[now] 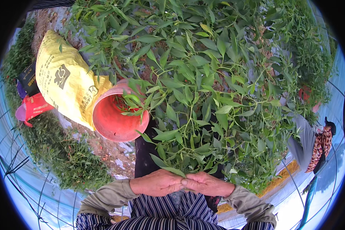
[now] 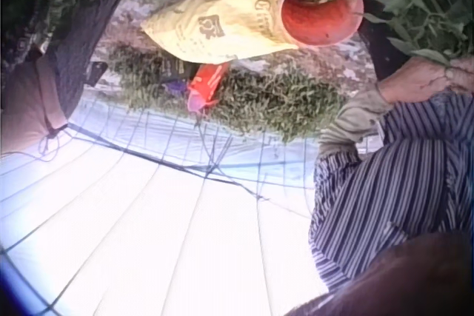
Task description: The person harvests chili peppers by plucking them from the plants by hand and placing them into a bucket.
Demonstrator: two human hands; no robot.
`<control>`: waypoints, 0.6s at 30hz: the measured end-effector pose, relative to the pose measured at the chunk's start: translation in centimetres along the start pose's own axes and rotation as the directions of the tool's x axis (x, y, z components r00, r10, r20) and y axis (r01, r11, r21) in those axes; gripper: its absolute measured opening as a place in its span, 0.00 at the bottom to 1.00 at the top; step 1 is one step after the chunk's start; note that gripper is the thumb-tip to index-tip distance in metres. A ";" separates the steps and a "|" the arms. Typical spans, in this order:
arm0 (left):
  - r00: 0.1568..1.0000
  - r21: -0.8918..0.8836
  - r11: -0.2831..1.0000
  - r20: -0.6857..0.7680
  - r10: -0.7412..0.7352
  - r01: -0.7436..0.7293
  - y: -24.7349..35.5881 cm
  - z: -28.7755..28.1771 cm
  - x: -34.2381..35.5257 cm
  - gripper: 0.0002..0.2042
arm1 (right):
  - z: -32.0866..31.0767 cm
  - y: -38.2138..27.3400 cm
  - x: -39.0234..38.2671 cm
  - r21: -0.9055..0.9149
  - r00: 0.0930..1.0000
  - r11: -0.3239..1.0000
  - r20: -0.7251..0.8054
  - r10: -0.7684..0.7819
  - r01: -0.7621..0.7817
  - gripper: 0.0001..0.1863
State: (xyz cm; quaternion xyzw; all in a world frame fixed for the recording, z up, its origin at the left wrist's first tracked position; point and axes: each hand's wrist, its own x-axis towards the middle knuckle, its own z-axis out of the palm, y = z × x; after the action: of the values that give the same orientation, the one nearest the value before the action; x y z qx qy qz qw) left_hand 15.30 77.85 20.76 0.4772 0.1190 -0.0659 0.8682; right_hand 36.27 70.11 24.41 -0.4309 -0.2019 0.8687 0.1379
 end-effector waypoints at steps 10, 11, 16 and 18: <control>0.979 0.563 0.825 0.136 -0.149 0.048 2.1 0.3 -3.1 0.08 | 4.1 -0.2 0.2 -0.193 0.997 0.978 0.008 -0.079 0.079 0.16; 0.958 0.628 0.777 0.197 -0.207 0.038 2.3 0.6 -3.5 0.05 | 4.7 -0.6 0.2 -0.492 0.975 0.848 0.002 -0.224 0.196 0.16; 0.997 0.685 0.728 0.054 -0.048 -0.002 2.7 2.0 -5.7 0.04 | 7.0 -2.6 0.3 -0.723 0.983 0.674 0.041 -0.179 0.152 0.10; 1.000 0.706 0.708 0.029 -0.002 -0.019 2.8 2.4 -6.7 0.04 | 7.5 -3.2 0.4 -0.769 0.984 0.620 0.067 -0.164 0.156 0.09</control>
State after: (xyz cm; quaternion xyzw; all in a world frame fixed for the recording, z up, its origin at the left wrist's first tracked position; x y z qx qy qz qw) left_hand 9.84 77.28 26.06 0.7724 0.0706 -0.1089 0.6218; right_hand 30.20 71.38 29.80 -0.4328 -0.5899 0.6814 0.0186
